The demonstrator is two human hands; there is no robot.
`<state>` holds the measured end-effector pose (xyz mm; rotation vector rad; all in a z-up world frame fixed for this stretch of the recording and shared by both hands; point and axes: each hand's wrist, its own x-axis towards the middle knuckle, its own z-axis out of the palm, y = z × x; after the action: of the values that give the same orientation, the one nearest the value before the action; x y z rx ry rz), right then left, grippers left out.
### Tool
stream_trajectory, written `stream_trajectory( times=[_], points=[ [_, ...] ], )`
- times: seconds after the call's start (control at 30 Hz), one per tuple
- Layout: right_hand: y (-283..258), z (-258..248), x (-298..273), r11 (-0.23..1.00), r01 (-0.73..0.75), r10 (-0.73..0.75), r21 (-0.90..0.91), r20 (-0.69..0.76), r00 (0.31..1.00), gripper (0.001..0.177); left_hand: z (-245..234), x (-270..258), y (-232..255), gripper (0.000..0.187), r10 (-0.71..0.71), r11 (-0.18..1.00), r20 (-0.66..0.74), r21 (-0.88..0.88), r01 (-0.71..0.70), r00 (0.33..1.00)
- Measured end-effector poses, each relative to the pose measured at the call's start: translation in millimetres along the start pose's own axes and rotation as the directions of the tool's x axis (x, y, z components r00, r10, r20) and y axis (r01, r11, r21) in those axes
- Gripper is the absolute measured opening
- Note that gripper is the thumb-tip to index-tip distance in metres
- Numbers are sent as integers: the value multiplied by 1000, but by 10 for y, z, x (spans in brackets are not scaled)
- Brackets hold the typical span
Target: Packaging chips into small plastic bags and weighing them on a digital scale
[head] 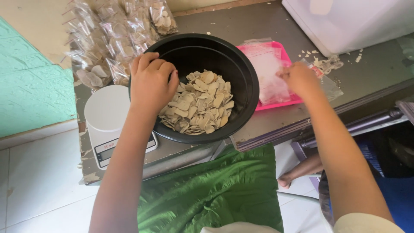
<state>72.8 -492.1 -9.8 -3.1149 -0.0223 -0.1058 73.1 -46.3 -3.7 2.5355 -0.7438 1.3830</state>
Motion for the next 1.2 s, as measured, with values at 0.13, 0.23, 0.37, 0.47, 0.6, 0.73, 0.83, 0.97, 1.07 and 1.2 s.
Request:
stream_trajectory(
  times=[0.13, 0.23, 0.37, 0.47, 0.6, 0.73, 0.83, 0.97, 1.07, 1.2],
  points=[
    [-164, -530, 61, 998, 40, -36, 44, -93, 995, 29, -160, 117, 104, 8, 40, 999, -138, 36, -35, 990],
    [-377, -895, 179, 924, -178, 164, 338, 69, 984, 62, -404, 229, 223, 7, 40, 999, -138, 21, -37, 990],
    [-446, -958, 204, 969, -148, 100, 197, 234, 967, 58, -385, 203, 215, 10, 117, 992, -134, -36, -123, 984],
    [-487, -1056, 93, 917, -272, 211, 292, 224, 952, 60, -349, 177, 194, 11, 107, 991, -122, -64, -115, 987],
    [-1070, -1638, -209, 823, -291, 188, 488, 248, 950, 54, -399, 225, 229, 5, 69, 994, -114, -78, -78, 991],
    [-1403, -1881, -101, 777, -310, 234, 548, 207, 950, 32, -501, 297, 323, 10, 66, 998, -163, -8, -68, 984],
    [-1420, -1646, 389, 623, 210, -321, 753, 2, 947, 55, -504, 263, 307, 19, 52, 996, -163, -58, -62, 985],
    [-2049, -1370, 821, 68, 203, -713, 977, -95, 695, 67, -459, 244, 269, 47, -97, 994, -281, 21, 107, 955],
    [-2405, -1093, 978, -72, 154, -849, 985, -142, 508, 43, -464, 227, 243, 64, -182, 977, -355, 44, 211, 917],
    [-2526, -764, 1022, -128, 48, -928, 991, -136, 346, 40, -299, 132, 165, 72, -342, 937, -332, -47, 347, 879]
  ],
)
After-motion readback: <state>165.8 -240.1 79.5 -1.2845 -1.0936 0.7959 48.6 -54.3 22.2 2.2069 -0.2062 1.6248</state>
